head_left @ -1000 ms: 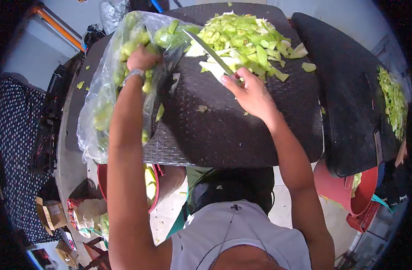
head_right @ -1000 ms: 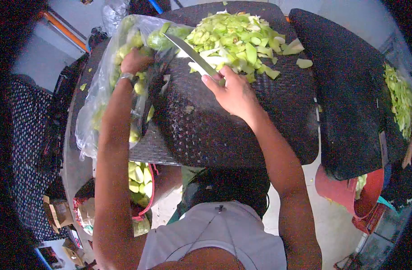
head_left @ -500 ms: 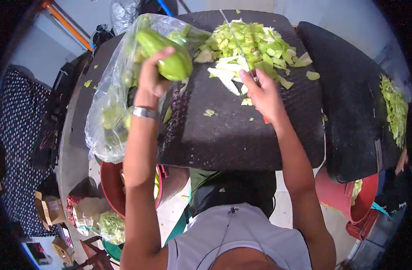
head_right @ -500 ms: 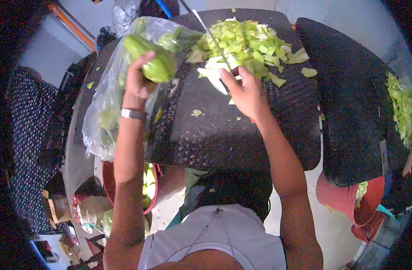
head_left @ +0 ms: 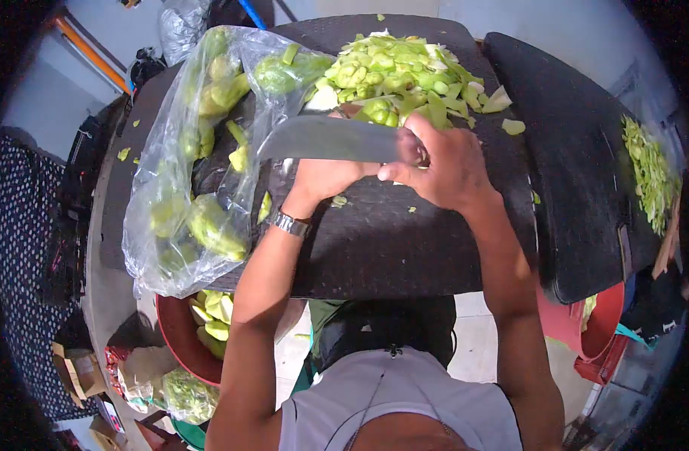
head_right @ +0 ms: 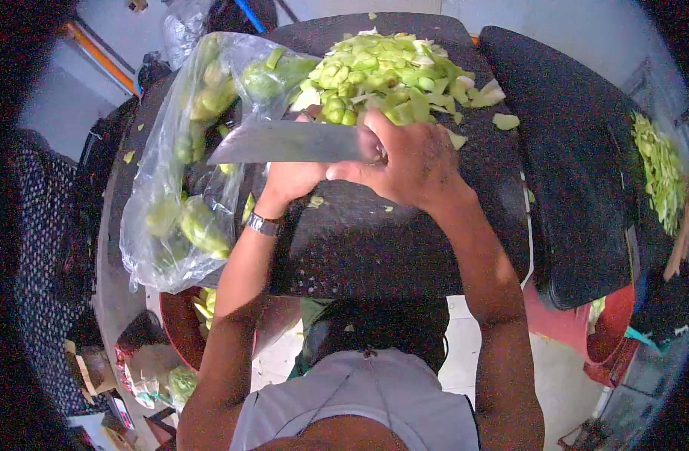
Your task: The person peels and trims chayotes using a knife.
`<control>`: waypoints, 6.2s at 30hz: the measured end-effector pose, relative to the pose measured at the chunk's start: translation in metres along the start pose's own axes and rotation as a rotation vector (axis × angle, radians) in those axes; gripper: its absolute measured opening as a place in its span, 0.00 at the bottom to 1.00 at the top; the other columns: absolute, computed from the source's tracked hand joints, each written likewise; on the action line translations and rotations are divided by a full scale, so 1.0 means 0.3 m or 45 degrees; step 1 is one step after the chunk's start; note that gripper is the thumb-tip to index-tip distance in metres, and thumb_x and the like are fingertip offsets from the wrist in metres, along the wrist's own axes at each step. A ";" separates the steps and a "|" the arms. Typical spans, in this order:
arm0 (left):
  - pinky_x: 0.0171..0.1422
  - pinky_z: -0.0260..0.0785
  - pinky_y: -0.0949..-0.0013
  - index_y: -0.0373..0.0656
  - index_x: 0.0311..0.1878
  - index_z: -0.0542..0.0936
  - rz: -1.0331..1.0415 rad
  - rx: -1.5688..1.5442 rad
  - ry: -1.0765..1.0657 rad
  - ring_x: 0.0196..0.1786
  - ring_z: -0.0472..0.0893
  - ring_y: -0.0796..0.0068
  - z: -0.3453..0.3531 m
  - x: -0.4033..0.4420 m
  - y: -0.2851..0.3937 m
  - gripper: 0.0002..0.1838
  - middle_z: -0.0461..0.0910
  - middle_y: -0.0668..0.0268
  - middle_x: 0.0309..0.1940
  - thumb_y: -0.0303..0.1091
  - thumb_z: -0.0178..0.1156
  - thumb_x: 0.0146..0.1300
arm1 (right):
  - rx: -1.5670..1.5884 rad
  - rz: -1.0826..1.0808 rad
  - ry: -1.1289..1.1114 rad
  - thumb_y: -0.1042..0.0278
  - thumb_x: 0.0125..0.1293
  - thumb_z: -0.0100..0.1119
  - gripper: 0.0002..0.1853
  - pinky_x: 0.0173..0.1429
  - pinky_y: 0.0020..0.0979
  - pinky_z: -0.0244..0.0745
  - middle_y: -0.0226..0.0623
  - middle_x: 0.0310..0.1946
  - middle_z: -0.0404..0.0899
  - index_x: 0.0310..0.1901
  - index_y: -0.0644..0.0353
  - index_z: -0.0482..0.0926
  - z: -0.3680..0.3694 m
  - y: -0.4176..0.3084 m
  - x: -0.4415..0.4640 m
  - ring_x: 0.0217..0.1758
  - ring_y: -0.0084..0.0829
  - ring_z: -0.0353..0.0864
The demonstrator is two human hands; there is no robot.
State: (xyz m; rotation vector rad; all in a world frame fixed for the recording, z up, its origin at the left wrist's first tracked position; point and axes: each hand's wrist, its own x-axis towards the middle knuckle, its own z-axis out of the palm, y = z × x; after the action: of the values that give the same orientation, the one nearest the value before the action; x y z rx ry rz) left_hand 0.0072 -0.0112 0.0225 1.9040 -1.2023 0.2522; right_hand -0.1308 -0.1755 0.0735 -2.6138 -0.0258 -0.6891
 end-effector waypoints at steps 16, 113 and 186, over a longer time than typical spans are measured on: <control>0.56 0.78 0.58 0.41 0.53 0.83 -0.346 -0.237 0.018 0.49 0.87 0.53 -0.054 -0.003 0.028 0.33 0.87 0.54 0.46 0.32 0.78 0.36 | 0.060 0.276 -0.119 0.29 0.62 0.66 0.32 0.41 0.44 0.79 0.42 0.26 0.83 0.36 0.58 0.80 -0.018 0.183 0.007 0.33 0.45 0.87; 0.68 0.75 0.59 0.44 0.75 0.62 -0.233 -0.481 -0.176 0.63 0.83 0.56 0.032 -0.047 0.078 0.57 0.80 0.53 0.61 0.32 0.84 0.40 | 0.779 0.842 0.235 0.35 0.67 0.67 0.31 0.29 0.36 0.74 0.35 0.22 0.79 0.42 0.63 0.81 0.124 0.070 -0.009 0.21 0.31 0.78; 0.40 0.83 0.63 0.35 0.66 0.69 -0.894 -1.445 -0.398 0.46 0.85 0.63 0.009 -0.040 -0.042 0.38 0.78 0.56 0.53 0.18 0.73 0.49 | 0.112 0.805 -0.198 0.24 0.72 0.48 0.42 0.51 0.45 0.78 0.55 0.34 0.86 0.41 0.65 0.87 -0.014 0.370 -0.040 0.41 0.48 0.87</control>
State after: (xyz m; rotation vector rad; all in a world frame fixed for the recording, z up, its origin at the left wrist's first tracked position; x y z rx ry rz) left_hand 0.0107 -0.0032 0.0071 1.2012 -0.5351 -0.9414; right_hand -0.1294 -0.2766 0.0259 -2.3770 0.6738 -0.2506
